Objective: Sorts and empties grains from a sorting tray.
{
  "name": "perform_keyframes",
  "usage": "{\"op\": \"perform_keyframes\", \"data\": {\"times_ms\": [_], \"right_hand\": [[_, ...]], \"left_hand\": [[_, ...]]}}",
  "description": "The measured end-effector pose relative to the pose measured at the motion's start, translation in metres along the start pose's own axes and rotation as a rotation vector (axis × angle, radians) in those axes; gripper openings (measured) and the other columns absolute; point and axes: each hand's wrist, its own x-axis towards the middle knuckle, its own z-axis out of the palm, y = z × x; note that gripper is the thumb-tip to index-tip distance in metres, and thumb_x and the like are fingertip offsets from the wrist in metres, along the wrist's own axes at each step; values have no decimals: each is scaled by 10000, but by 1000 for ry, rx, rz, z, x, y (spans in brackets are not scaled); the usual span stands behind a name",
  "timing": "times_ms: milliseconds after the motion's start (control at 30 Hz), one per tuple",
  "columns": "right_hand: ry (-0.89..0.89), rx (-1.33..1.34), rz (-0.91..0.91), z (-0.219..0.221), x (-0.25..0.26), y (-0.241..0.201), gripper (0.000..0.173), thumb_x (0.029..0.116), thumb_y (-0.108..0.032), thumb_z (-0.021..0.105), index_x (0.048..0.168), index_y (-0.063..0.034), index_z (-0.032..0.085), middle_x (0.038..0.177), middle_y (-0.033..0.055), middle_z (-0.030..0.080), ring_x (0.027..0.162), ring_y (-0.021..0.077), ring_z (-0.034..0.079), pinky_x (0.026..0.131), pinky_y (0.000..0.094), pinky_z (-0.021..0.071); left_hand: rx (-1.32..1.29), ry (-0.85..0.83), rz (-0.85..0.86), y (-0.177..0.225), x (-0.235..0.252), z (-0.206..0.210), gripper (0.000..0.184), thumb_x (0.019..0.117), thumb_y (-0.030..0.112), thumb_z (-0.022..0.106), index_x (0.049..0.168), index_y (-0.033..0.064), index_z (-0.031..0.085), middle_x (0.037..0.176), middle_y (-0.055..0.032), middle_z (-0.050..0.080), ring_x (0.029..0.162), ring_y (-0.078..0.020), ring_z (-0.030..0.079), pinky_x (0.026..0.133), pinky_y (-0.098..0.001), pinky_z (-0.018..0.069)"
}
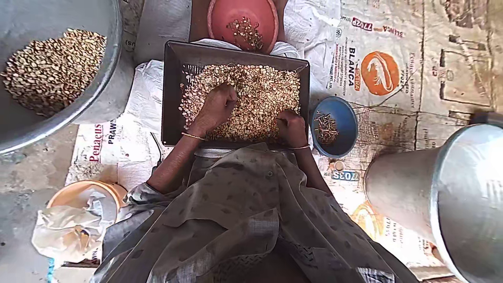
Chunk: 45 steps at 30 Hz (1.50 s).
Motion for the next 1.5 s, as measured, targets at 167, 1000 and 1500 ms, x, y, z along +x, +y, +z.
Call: {"op": "perform_keyframes", "data": {"times_ms": [167,1000,1500], "right_hand": [[67,190,89,-5,1,5,186,967,-78,616,1056,30,738,988,188,739,858,262,721,822,447,578],[-65,-158,-12,24,12,-33,245,1006,-168,549,1056,-30,745,898,199,743,848,422,727,715,620,542],[-140,812,101,8,42,-20,189,983,-63,546,1143,15,609,875,24,640,654,65,611,601,240,555]], "left_hand": [[56,-248,329,14,8,52,211,977,43,622,1163,-34,686,1185,-242,625,1131,-407,622,1000,-518,514],[-631,-49,-86,-3,10,45,86,994,34,617,1019,-18,681,822,-38,659,623,-44,593,581,-197,515],[-782,36,-256,-3,10,38,130,1046,53,450,1036,5,570,823,-31,590,626,-72,553,586,-231,495]]}}
